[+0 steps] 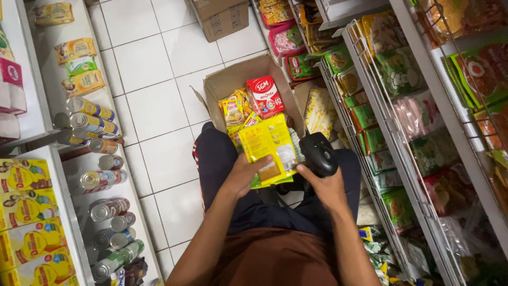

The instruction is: The person uses a handheld scanner to scan packets of seasoning and boxes of milk from a cardboard box, then places the items onto store shelves.

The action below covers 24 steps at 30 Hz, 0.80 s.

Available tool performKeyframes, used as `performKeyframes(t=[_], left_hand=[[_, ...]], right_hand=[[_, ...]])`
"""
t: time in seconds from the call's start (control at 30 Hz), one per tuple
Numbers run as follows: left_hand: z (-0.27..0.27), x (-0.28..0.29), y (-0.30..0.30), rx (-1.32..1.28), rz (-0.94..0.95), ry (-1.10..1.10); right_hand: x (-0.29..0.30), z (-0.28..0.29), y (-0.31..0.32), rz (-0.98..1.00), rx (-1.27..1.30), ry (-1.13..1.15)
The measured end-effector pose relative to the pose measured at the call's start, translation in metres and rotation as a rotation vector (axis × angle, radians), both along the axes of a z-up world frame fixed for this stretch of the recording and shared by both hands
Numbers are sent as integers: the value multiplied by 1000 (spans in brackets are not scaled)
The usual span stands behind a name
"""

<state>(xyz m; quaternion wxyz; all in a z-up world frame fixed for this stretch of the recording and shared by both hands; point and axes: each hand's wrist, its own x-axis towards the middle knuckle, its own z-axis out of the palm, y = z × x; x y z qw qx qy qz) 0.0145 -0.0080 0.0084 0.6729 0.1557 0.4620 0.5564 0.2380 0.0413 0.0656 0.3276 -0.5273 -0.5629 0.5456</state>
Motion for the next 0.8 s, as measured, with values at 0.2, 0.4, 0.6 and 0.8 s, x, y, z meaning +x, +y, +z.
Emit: performKeyframes(t=[0.2,0.4,0.6,0.8], left_hand=[[-7,2,-5,27,11,-199],[-3,-26,-5,-55,212,-261],[1,-1,4,53,83,-452],[0,21,11,-39,67,-422]], right_hand=[[-1,-24,5,-125,-78,116],[12,-30,17,-382,47,497],[3,-33,13,-274,22,517],[-9,-37,-2,-154,-205,649]])
